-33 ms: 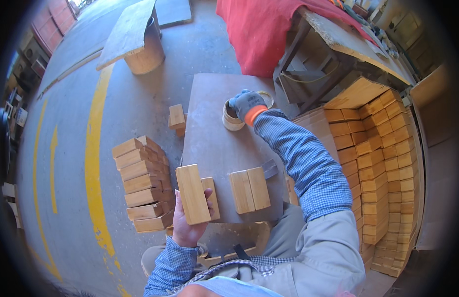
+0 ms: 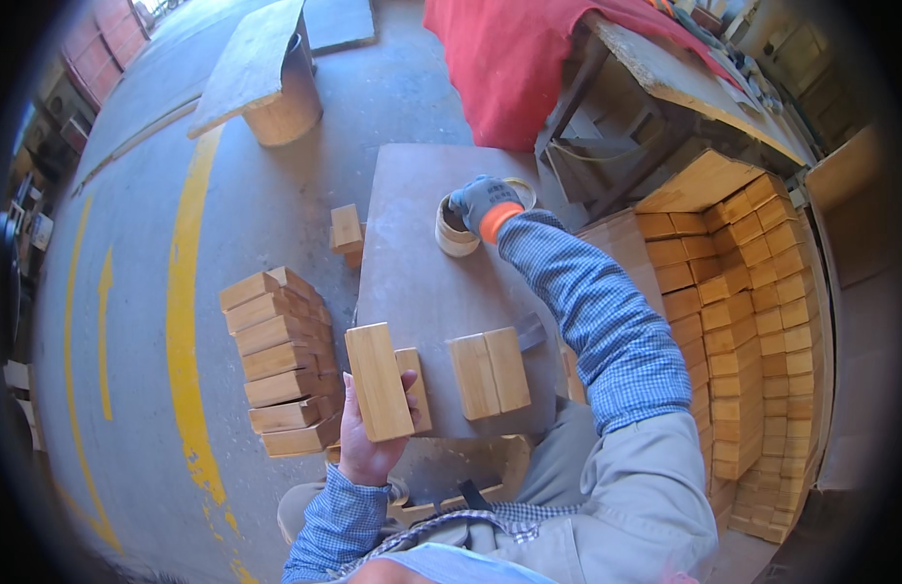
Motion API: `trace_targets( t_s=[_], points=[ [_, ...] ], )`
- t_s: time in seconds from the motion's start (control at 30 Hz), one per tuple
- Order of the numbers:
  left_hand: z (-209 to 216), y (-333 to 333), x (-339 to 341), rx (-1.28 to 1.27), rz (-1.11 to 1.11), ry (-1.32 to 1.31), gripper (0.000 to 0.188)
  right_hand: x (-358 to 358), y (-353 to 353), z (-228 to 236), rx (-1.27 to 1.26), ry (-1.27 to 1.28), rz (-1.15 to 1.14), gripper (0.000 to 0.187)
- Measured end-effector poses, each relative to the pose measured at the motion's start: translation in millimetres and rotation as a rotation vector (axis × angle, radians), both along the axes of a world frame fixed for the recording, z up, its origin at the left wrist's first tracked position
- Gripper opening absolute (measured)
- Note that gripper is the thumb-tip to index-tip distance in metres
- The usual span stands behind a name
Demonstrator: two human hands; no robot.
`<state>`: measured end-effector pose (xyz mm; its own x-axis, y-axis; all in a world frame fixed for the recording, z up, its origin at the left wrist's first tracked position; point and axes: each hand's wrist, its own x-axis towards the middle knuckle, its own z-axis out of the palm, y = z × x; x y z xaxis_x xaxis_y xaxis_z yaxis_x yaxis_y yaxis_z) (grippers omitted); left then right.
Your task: The person sits on the floor and assembles small wooden blocks by applying glue to their edges and pressing them together. They handle the blocks one at a time, occasionally stacking them and placing them into a nearby box.
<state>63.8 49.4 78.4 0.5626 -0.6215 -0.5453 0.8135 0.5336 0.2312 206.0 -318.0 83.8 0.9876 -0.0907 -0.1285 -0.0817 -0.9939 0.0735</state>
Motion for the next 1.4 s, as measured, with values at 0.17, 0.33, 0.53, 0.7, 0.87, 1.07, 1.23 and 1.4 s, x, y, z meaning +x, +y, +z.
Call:
trace_targets(
  t_s=[0.17, 0.33, 0.53, 0.7, 0.87, 1.07, 1.23, 1.4],
  points=[
    [-2, -1, 0, -0.008, -0.012, -0.023, 0.062, 12, -16, 10, 0.477, 0.19, -0.18, 0.032],
    [3, -7, 10, -0.116, -0.014, 0.001, 0.061, 1, -19, 10, 0.234, 0.086, -0.082, 0.022],
    [3, -32, 30, -0.198, 0.089, 0.104, 0.062, -23, -4, -5, -0.206, -0.309, 0.175, 0.019],
    [-5, -41, 30, -0.178, 0.073, 0.118, 0.065, -17, -10, -15, 0.027, -0.161, 0.153, 0.02],
    [-12, -44, 28, -0.214, 0.052, 0.091, 0.065, -5, -27, -2, 0.381, 0.037, 0.142, 0.02],
    [-9, -43, 30, -0.211, 0.059, 0.102, 0.063, -13, -14, 9, 0.152, -0.017, 0.127, 0.012],
    [-5, -63, 36, -0.205, 0.082, 0.148, 0.057, -24, -4, 0, 0.035, -0.041, 0.159, 0.018],
    [-27, -110, 65, -0.262, 0.084, 0.178, 0.047, -30, -16, 0, 0.215, 0.001, 0.157, 0.02]
  ],
)
